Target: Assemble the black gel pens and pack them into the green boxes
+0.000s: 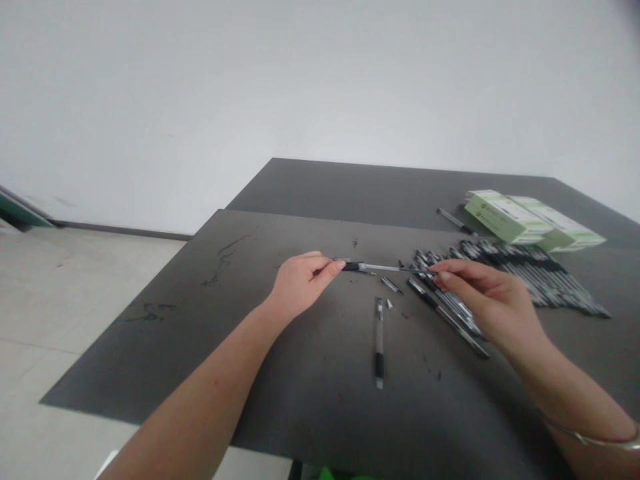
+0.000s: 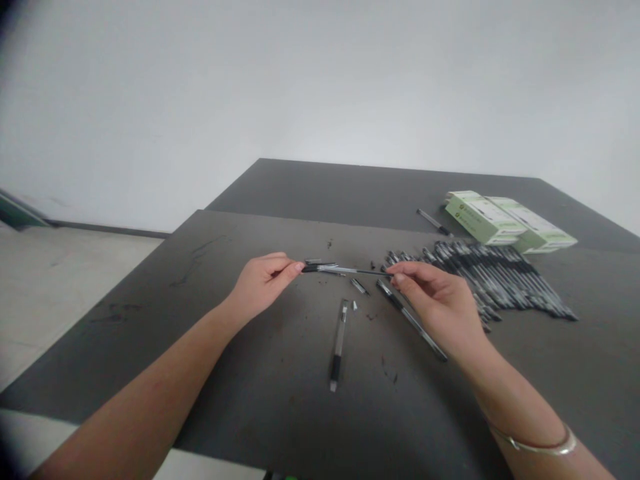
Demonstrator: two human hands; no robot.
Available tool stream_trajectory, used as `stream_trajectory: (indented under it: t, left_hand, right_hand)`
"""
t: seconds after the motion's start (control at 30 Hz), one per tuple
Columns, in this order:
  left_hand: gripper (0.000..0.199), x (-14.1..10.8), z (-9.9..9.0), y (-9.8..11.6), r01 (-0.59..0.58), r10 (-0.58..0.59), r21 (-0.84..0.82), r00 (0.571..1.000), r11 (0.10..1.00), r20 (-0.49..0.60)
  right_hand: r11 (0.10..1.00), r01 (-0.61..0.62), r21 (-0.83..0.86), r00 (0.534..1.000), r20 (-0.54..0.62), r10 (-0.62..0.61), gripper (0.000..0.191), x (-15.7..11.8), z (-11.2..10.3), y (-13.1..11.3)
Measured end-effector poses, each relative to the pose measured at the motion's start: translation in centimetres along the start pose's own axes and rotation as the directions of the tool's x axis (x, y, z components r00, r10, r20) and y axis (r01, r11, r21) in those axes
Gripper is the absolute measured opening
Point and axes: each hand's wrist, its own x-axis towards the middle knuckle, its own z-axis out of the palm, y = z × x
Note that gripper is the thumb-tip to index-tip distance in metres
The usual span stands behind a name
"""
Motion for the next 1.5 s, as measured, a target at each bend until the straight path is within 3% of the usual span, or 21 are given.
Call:
stream_trajectory:
  t: [1.0,1.3,1.5]
  left_hand:
    - [0.043,-0.1,0.1,-0.1,-0.018,0.018,0.007,0.999,1.000,0.030]
    - [0.037,-0.1,0.1,0.2,-0.030,0.033,-0.034,0.993,0.999,0.117]
    - [0.031,-0.1,0.2,0.1,-0.051,0.058,-0.093,0.995,0.994,0.081]
  right_hand:
    - [0.974,0.136,-0.182,0.990,0.047,-0.130,0.017,-0.3,-1.0,-0.3]
    - [0.967,0.142,-0.213,0.990,0.041,-0.136,0.020,-0.2,-0.8,0.0]
    - [0.954,0.197,-0.228,0.980,0.068,-0.186,0.017,-0.3,-1.2,-0.4]
